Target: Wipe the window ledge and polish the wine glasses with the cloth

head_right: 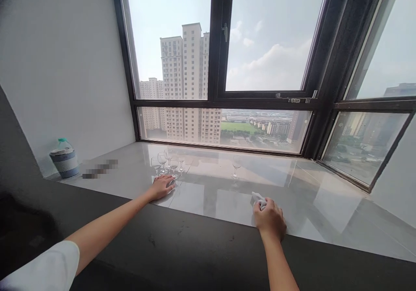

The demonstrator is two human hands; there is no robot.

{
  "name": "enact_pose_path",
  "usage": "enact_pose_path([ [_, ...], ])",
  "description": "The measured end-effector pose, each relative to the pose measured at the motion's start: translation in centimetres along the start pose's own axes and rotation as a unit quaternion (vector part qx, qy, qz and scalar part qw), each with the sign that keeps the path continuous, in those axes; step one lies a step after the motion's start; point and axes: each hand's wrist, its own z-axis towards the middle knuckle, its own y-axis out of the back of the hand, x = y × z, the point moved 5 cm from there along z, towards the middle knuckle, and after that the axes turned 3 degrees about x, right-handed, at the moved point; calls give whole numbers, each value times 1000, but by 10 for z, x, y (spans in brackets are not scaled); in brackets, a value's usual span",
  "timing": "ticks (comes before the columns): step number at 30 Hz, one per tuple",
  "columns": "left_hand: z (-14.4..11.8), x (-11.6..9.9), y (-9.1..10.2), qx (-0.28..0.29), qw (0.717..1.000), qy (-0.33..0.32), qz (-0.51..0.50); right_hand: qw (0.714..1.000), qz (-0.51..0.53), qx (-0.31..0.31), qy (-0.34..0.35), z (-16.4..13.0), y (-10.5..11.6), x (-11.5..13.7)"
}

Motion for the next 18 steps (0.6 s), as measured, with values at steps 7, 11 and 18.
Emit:
enact_pose_path([
  [7,0,-1,2,26,1000,-1,-13,1000,6,1,0,-2,3,2],
  [11,1,1,1,17,1000,-3,-8,1000,2,-1,0,-2,4,2],
  [18,3,4,-4,-3,1000,-2,-3,1000,-5,-8,2,1,-1,0],
])
